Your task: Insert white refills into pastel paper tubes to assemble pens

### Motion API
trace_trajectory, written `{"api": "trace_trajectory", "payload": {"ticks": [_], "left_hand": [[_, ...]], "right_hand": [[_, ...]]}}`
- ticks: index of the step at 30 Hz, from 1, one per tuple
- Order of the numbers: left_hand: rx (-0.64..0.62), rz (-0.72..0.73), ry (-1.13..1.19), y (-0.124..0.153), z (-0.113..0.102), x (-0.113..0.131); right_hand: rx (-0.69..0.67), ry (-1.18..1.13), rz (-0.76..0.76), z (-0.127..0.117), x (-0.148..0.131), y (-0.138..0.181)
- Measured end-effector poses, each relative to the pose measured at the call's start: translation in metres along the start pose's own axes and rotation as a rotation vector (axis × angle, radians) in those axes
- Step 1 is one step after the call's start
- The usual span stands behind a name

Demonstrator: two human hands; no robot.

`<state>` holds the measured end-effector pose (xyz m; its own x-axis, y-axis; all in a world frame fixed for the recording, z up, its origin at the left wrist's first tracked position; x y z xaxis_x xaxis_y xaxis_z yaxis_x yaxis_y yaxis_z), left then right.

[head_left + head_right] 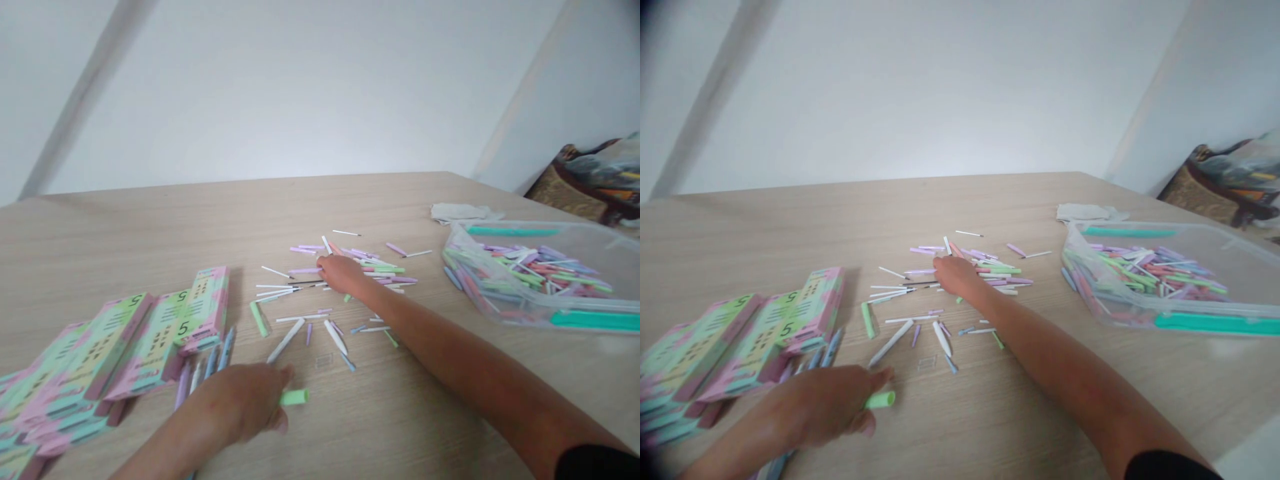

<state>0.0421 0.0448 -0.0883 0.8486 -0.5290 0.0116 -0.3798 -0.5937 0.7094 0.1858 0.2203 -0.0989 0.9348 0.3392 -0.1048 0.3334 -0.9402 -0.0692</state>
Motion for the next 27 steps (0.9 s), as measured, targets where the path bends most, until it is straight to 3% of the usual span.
{"api": "trace_trajectory", "payload": {"ticks": [2, 8, 10, 14, 19, 24, 27], "left_hand": [[0.011, -0.004, 0.010, -0.001, 0.000, -0.001], [0.015, 0.023, 0.016, 0.000, 0.000, 0.001], [0.022, 0.023, 0.022, 0.000, -0.001, 0.001], [0.027, 0.014, 0.032, -0.001, -0.001, -0.001], [-0.003, 0.011, 0.052, -0.001, 0.002, -0.003], [-0.018, 0.044, 0.025, -0.001, 0.001, 0.000], [-0.029, 0.050, 0.025, -0.002, 0.000, 0.001]], "right_hand": [[0.023, 0.000, 0.022, -0.007, 0.012, 0.009], [0.033, 0.009, 0.166, -0.026, 0.101, 0.027], [0.019, -0.011, 0.165, -0.024, 0.117, 0.033], [0.029, -0.054, 0.127, -0.018, 0.120, 0.047], [0.088, -0.065, 0.163, -0.030, 0.127, 0.077], [0.010, -0.102, 0.095, -0.026, 0.133, 0.117], [-0.009, -0.117, 0.090, -0.017, 0.132, 0.125]]}}
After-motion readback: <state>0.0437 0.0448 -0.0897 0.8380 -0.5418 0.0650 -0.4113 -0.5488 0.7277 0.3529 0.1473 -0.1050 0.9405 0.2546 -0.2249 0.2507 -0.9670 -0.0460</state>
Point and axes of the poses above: each hand's wrist, its own y-axis away from the middle knuckle, its own z-axis out of the palm, x = y × z, the point moved 8 cm from there along -y, towards the middle knuckle, and after that the axes turned 3 degrees about -y, right-handed, at the moved point
